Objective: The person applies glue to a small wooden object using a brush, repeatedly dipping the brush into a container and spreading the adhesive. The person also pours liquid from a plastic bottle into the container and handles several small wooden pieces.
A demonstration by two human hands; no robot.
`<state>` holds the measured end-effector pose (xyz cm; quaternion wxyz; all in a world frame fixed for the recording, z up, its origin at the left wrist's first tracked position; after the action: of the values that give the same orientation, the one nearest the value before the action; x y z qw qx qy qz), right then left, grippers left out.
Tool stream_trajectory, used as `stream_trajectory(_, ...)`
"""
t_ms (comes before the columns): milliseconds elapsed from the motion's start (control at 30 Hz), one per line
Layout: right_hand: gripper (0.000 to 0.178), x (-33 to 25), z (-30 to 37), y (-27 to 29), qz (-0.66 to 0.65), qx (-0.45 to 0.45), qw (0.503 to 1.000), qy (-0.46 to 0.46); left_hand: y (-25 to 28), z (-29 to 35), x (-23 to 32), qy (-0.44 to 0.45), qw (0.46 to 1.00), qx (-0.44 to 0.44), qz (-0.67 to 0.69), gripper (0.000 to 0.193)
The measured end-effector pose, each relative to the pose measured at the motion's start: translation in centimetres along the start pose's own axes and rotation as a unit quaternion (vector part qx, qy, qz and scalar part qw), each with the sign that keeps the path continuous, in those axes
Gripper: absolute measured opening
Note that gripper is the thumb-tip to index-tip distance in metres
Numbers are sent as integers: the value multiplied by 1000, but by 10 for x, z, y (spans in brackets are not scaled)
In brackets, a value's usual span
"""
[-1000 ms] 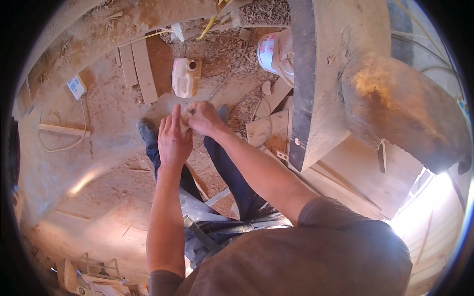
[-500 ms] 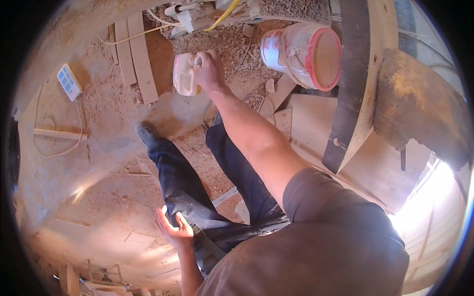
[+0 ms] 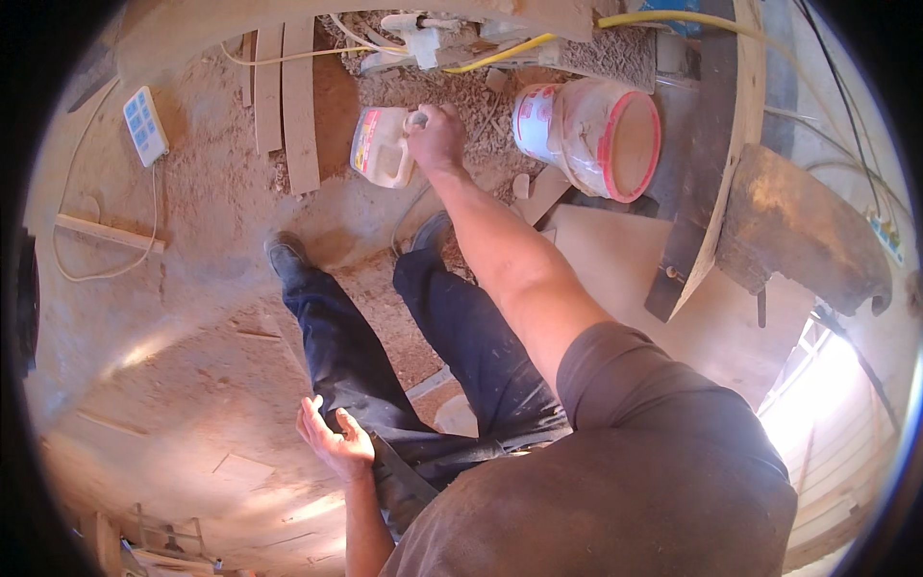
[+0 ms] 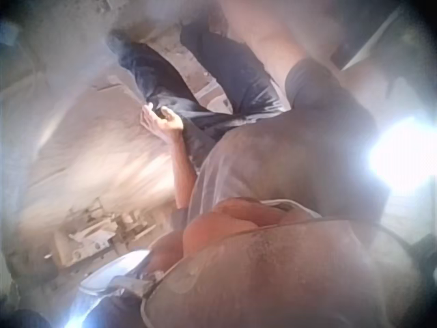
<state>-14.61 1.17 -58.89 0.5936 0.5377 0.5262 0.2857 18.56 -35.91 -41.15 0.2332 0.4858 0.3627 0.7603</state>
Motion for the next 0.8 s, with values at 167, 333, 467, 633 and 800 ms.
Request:
stream_trajectory(167, 23, -4, 1, 0, -12, -55, 996, 67, 3, 0, -3, 0, 1000, 0, -5, 59)
stream_trajectory(333, 21, 2, -5, 4, 8, -59, 993, 101, 1, -1, -7, 1, 1000, 1, 5, 60)
stream_trajectory(467, 23, -6, -6, 3, 25, -66, 992, 108, 0, -3, -8, 11, 1000, 0, 10, 60)
stream_trajectory(633, 25, 0, -7, 2, 29, -58, 994, 86, -1, -7, -10, 16, 1000, -4, -11, 61)
stream_trajectory(800, 23, 6, -5, -3, 27, -30, 999, 33, -2, -8, -4, 18, 1000, -4, -17, 61)
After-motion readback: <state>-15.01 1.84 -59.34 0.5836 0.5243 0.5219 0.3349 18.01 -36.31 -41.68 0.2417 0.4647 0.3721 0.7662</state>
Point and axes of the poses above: each hand's wrist, its own z-axis away from the middle knuckle, its own y-axis out of the back of the hand, x = y × z, the point moved 10 cm from there along -z, towards the middle knuckle, and after that the axes turned 11 degrees about x, right-handed, at the moved point
